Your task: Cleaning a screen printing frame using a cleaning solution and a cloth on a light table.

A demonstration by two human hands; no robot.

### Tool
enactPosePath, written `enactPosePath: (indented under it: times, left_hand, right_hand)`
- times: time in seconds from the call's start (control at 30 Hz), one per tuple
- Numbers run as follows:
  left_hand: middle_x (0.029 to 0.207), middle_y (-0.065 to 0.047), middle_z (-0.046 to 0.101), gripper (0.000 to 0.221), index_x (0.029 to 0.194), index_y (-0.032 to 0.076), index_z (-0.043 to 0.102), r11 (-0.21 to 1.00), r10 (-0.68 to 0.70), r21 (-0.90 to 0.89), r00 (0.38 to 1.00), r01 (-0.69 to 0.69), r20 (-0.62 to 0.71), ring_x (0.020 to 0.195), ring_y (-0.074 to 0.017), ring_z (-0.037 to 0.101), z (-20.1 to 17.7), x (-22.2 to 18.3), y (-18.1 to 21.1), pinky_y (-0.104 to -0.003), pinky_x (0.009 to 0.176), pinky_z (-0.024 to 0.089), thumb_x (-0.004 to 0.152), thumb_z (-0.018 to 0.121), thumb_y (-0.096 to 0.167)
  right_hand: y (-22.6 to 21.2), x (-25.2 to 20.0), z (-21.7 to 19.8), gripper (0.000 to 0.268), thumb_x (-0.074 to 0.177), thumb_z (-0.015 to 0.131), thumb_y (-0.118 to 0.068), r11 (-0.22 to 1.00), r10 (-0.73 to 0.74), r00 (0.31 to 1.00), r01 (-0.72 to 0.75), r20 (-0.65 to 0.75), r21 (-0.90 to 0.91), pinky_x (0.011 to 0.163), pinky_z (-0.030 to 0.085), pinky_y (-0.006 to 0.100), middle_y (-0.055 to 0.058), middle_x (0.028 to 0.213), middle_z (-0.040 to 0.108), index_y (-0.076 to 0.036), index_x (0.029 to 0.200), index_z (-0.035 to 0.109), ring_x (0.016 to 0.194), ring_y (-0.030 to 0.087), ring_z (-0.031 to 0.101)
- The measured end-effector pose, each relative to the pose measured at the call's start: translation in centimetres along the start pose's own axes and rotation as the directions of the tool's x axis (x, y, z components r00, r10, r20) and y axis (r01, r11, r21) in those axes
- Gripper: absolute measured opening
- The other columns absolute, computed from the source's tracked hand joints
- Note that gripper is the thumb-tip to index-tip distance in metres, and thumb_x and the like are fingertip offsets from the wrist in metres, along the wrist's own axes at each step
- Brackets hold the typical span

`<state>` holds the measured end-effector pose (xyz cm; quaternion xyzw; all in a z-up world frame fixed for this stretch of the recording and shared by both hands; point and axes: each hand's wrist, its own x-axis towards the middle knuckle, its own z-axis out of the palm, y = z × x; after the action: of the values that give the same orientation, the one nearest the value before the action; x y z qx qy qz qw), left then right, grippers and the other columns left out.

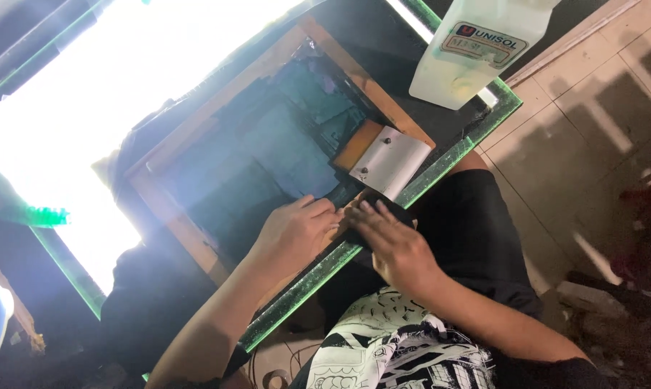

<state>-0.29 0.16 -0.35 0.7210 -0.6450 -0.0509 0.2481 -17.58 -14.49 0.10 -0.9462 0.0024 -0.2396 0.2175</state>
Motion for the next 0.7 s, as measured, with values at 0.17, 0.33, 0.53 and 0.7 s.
enactPosePath:
  times: [0.17, 0.33, 0.53, 0.7]
  left_hand:
    - [0.088, 0.001, 0.060, 0.022, 0.092, 0.011, 0.071, 0.999, 0.021, -0.025, 1.000, -0.021, 0.011, 0.068, -0.0184, 0.056, -0.1, -0.1, -0.1, -0.030, 0.053, 0.048, 0.106, 0.055, 0.019]
    - [0.089, 0.000, 0.061, 0.021, 0.092, 0.010, 0.071, 1.000, 0.022, 0.018, 1.000, -0.023, 0.020, 0.070, -0.0191, 0.058, -0.6, 0.0, 0.2, -0.029, 0.054, 0.049, 0.105, 0.056, 0.018]
    - [0.098, -0.010, 0.069, 0.010, 0.100, 0.005, 0.073, 0.992, -0.082, -0.087, 0.993, 0.090, 0.086, 0.080, -0.0295, 0.065, -2.7, 0.5, 1.0, -0.039, 0.062, 0.055, 0.096, 0.066, 0.011]
    - [0.116, -0.012, 0.071, 0.038, 0.133, 0.006, 0.065, 0.842, -0.224, -0.513, 0.973, 0.166, -0.053, 0.099, -0.0315, 0.069, -6.9, 1.5, 4.9, -0.045, 0.077, 0.059, 0.104, 0.058, 0.031]
  right_hand:
    - [0.2, -0.4, -0.7, 0.048, 0.077, 0.062, 0.017, 1.000, 0.018, 0.998, -0.019, 0.061, 0.007, 0.105, 0.053, 0.046, 0.018, 0.116, 0.076, -0.002, 0.119, 0.074, 0.118, 0.033, 0.069]
    - [-1.3, 0.1, -1.1, 0.050, 0.074, 0.062, 0.018, 0.999, -0.027, 0.992, 0.022, 0.122, 0.040, 0.100, 0.057, 0.045, 0.016, 0.114, 0.077, -0.008, 0.114, 0.077, 0.116, 0.034, 0.070]
    - [0.7, 0.9, -2.8, 0.046, 0.072, 0.069, 0.016, 0.783, 0.404, 0.914, -0.365, 0.034, 0.503, 0.090, 0.060, 0.050, 0.016, 0.100, 0.080, -0.004, 0.113, 0.076, 0.104, 0.042, 0.074]
    - [-0.5, 2.1, -3.5, 0.017, 0.093, 0.067, 0.000, 0.292, 0.649, 0.732, -0.494, 0.209, 0.819, 0.076, 0.061, 0.040, 0.015, 0.083, 0.074, 0.002, 0.107, 0.075, 0.081, 0.022, 0.072]
